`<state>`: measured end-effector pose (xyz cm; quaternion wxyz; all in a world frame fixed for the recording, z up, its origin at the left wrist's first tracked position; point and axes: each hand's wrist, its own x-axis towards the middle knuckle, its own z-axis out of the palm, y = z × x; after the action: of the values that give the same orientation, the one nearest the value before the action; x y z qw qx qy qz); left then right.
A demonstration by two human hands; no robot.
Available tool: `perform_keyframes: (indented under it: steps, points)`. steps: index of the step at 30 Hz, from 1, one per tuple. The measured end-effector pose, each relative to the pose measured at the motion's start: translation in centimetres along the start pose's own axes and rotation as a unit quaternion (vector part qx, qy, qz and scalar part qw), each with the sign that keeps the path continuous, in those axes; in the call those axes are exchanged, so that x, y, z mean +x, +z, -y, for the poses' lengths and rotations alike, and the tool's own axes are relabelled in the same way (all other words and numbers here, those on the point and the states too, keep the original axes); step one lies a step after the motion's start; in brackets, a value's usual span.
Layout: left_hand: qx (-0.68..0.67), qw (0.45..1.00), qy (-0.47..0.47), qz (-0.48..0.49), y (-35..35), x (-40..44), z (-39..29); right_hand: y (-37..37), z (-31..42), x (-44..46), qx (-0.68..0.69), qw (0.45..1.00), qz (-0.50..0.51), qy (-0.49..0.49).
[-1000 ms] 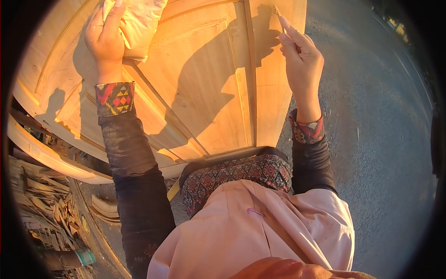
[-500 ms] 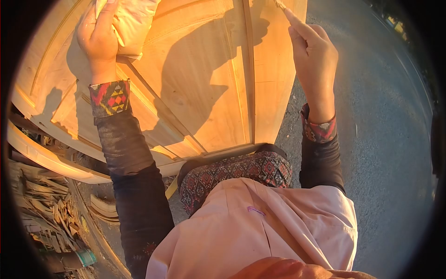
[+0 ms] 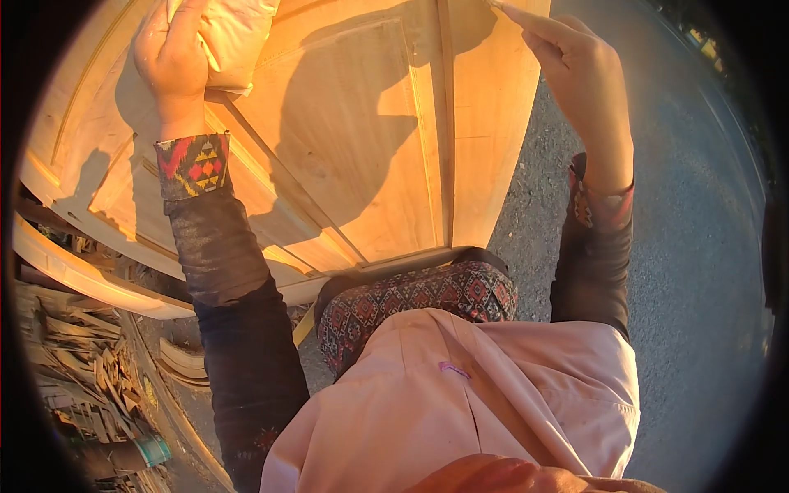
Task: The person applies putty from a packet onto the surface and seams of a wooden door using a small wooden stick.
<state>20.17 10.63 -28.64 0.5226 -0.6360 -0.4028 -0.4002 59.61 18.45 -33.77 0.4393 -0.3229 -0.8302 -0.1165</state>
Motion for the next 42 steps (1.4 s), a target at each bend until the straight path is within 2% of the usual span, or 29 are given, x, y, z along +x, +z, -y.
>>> perform_keyframes:
  steps: [1, 3, 7, 8, 10, 12, 13, 14, 15, 17, 19, 22, 23, 27, 30, 33, 35, 39, 42]
  points:
    - [-0.028, 0.999, -0.028, -0.006, 0.0, 0.1, -0.5, 0.0, -0.2, -0.3, 0.001, 1.0, 0.016, -0.007]
    - [0.02, 1.0, 0.007, -0.005, -0.1, 0.0, 0.0, -0.1, -0.6, -1.2, 0.001, 0.999, 0.05, -0.02]
    - [0.067, 0.997, 0.03, 0.024, -0.2, -0.4, 2.0, -1.2, 1.1, 0.1, 0.074, 0.997, 0.004, 0.026]
    - [-0.02, 0.998, -0.059, 0.008, 0.1, -0.7, 1.5, -1.5, 2.0, 0.7, 0.078, 0.996, 0.008, 0.033]
    - [-0.186, 0.954, -0.235, -0.028, 0.4, -0.3, -0.3, -1.1, 1.2, 0.1, 0.083, 0.995, 0.036, 0.032]
    - [-0.194, 0.935, -0.298, 0.001, 0.0, -0.1, -0.1, 0.1, -1.6, -2.4, 0.085, 0.992, 0.089, 0.01]
    - [-0.197, 0.924, -0.328, 0.015, -0.2, -0.2, 0.3, -0.1, -1.9, -3.6, 0.171, 0.98, 0.083, 0.063]
    - [-0.076, 0.967, -0.24, 0.051, -0.5, -0.7, 1.8, -0.6, -1.9, -5.1, 0.255, 0.957, 0.076, 0.117]
    - [0.048, 0.985, -0.145, 0.086, -0.9, -1.5, 4.1, -0.8, -1.8, -6.4, 0.337, 0.924, 0.068, 0.168]
    - [0.175, 0.979, -0.022, 0.105, -1.0, -2.0, 4.9, 0.2, -1.9, -9.3, 0.374, 0.892, 0.043, 0.251]
    - [0.182, 0.98, 0.031, 0.076, -1.1, -1.3, 4.5, 2.1, -1.4, -12.3, 0.433, 0.849, 0.009, 0.302]
    - [0.182, 0.981, 0.045, 0.045, -0.9, -0.6, 3.1, 4.0, 0.4, -15.2, 0.481, 0.78, 0.021, 0.399]
    - [0.181, 0.982, 0.049, 0.036, -0.8, -0.4, 2.5, 4.8, 0.7, -15.8, 0.496, 0.776, 0.019, 0.389]
    - [0.203, 0.978, 0.035, 0.037, -0.9, -0.4, 1.7, 5.5, 1.4, -13.6, 0.489, 0.787, -0.04, 0.375]
    - [0.231, 0.971, 0.022, 0.059, -1.2, -0.3, 1.6, 7.5, 0.5, -12.5, 0.451, 0.837, -0.085, 0.297]
    - [0.229, 0.972, 0.051, 0.034, -1.1, 0.0, 1.5, 8.5, 0.1, -12.3, 0.267, 0.934, -0.093, 0.22]
    - [0.212, 0.976, 0.046, 0.03, -1.2, 0.1, 1.4, 9.9, -0.1, -12.2, 0.157, 0.966, -0.136, 0.155]
    - [0.16, 0.987, 0.02, 0.024, -0.8, 0.5, 0.7, 10.7, 0.2, -12.9, 0.03, 0.983, -0.15, 0.1]
    - [0.114, 0.993, -0.002, 0.021, -0.8, 0.6, 0.3, 9.8, -0.2, -13.4, 0.015, 0.987, -0.131, 0.089]
